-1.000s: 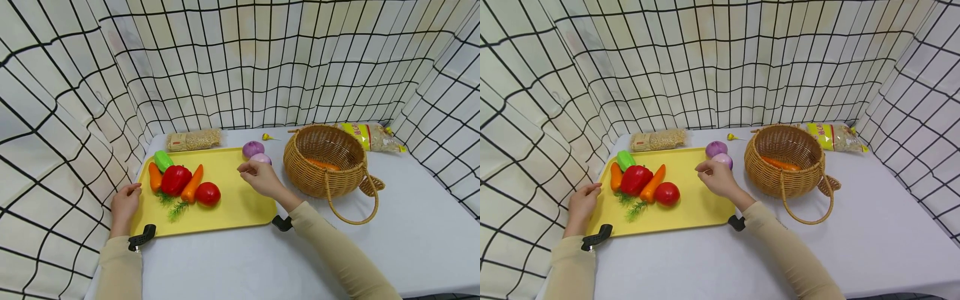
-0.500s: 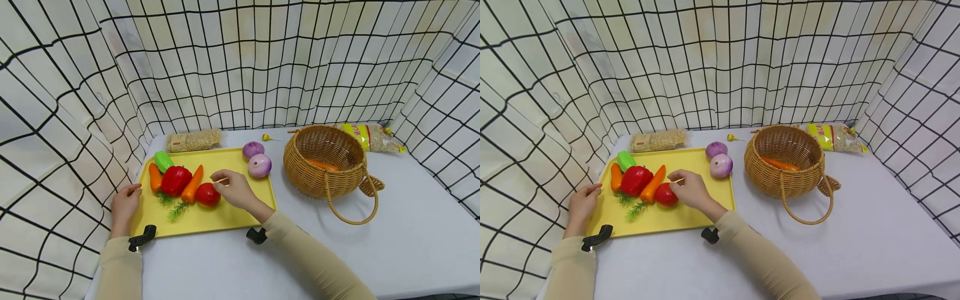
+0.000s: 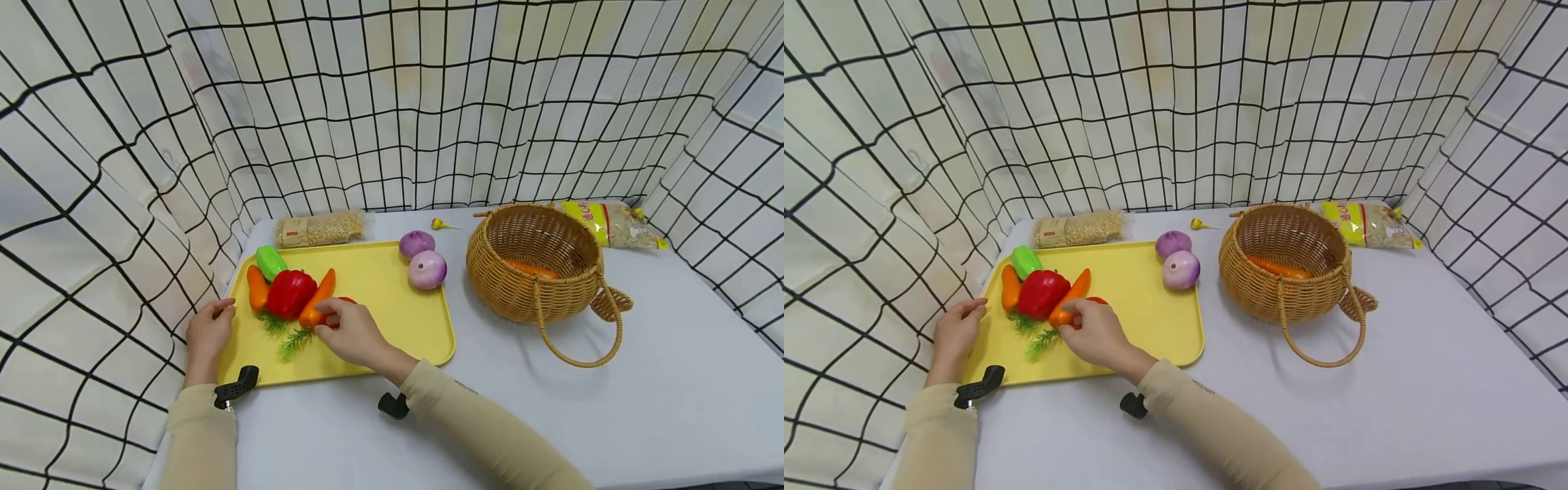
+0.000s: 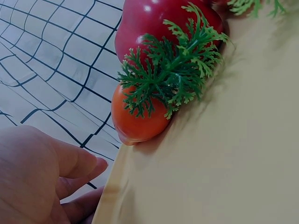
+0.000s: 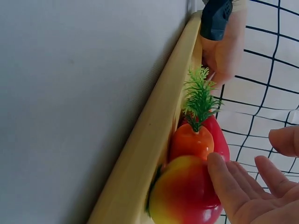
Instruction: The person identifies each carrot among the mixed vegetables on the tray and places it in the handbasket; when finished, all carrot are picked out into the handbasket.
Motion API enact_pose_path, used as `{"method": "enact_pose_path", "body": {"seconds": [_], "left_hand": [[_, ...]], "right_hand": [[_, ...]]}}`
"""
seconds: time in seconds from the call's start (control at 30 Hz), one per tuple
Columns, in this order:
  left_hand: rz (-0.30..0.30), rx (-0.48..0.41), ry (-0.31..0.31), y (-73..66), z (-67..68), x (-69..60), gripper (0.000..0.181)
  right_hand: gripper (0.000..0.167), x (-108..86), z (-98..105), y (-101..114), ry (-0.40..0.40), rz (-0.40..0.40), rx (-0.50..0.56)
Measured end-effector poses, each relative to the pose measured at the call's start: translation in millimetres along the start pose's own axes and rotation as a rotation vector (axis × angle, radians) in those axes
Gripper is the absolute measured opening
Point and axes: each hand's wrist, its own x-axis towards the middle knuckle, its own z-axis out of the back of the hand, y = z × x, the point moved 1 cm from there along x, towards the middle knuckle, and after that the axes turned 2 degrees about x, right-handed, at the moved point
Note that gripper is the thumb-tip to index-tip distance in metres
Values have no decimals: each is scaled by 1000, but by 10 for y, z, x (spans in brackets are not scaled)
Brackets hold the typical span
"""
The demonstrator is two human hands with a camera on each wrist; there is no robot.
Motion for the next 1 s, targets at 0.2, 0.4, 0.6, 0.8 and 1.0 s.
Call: {"method": "enact_pose_path", "body": {"seconds": [0.2, 0.4, 0.6, 0.8, 1.0], "left_hand": [[-11, -9, -11, 0, -11, -1, 43], [-17, -1, -14, -10, -3, -11, 43], [-4, 1, -9, 0, -1, -17, 44], [-1, 3, -8, -11, 2, -19, 44], [13, -5, 5, -33, 11, -21, 44]], "right_hand": [[30, 81, -46, 16, -65, 26, -87], [32, 194, -85, -21, -120, -29, -86], [36, 299, -150, -69, -150, -62, -136], [43, 361, -259, -58, -163, -102, -213], [53, 423, -357, -64, -179, -184, -223]]}}
